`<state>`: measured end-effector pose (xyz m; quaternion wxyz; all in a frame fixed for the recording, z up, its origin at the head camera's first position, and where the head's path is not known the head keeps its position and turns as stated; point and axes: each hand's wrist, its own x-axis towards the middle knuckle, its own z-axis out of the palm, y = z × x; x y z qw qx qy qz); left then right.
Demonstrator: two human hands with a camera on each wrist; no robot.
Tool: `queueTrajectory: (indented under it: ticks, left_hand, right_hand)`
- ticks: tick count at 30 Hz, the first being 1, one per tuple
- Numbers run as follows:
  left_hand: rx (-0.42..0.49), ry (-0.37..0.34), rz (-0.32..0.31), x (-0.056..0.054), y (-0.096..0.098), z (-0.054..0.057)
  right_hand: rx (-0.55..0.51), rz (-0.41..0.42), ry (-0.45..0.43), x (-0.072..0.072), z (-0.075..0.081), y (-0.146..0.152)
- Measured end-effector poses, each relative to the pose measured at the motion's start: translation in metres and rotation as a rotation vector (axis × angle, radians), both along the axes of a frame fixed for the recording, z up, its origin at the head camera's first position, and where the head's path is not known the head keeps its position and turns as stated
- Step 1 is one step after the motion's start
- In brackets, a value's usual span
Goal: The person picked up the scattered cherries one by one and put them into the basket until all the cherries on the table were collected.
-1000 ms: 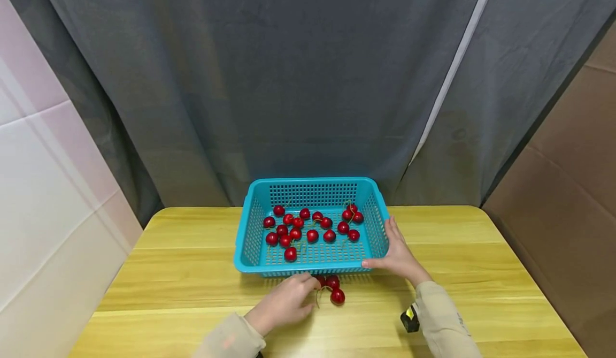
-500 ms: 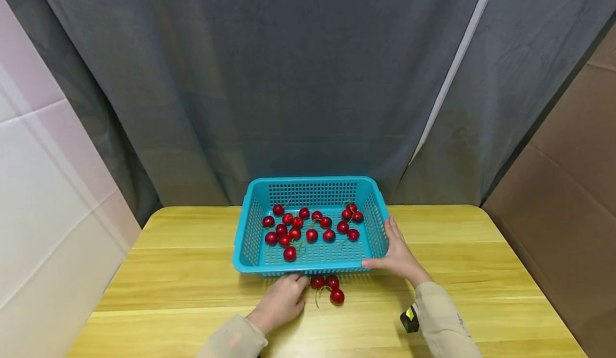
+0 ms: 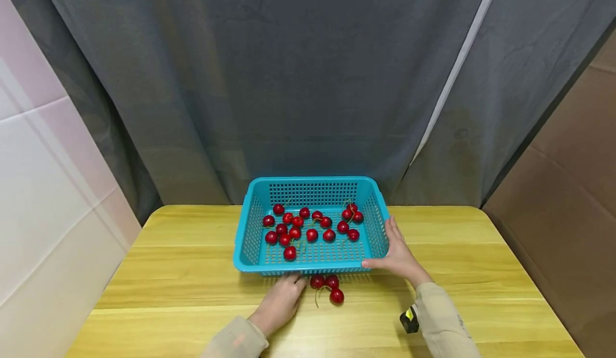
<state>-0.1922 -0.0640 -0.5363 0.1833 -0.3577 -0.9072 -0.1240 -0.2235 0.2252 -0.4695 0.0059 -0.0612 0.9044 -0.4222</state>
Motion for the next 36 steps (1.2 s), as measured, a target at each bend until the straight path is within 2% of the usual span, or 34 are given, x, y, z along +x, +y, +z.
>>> queueTrajectory:
  ticks: [10,16,22,28,36]
  left_hand:
    - [-0.017,-0.028,0.0,0.002,-0.002,0.002]
    - [-0.017,-0.024,-0.006,0.006,0.0,0.01]
    - [-0.009,-0.018,-0.031,0.013,0.004,0.023]
    - [0.016,0.009,-0.089,0.02,0.008,0.039]
    - [0.003,0.009,-0.183,0.031,0.018,0.067]
  right_hand:
    - [-0.001,0.001,-0.002,0.0,-0.002,-0.001]
    - [0.01,0.001,-0.003,-0.001,-0.002,0.0]
    - [0.011,0.005,-0.011,-0.001,-0.001,0.0]
    - [0.009,0.007,-0.006,-0.001,-0.001,0.0]
    - [0.001,0.006,-0.008,-0.001,-0.002,0.0]
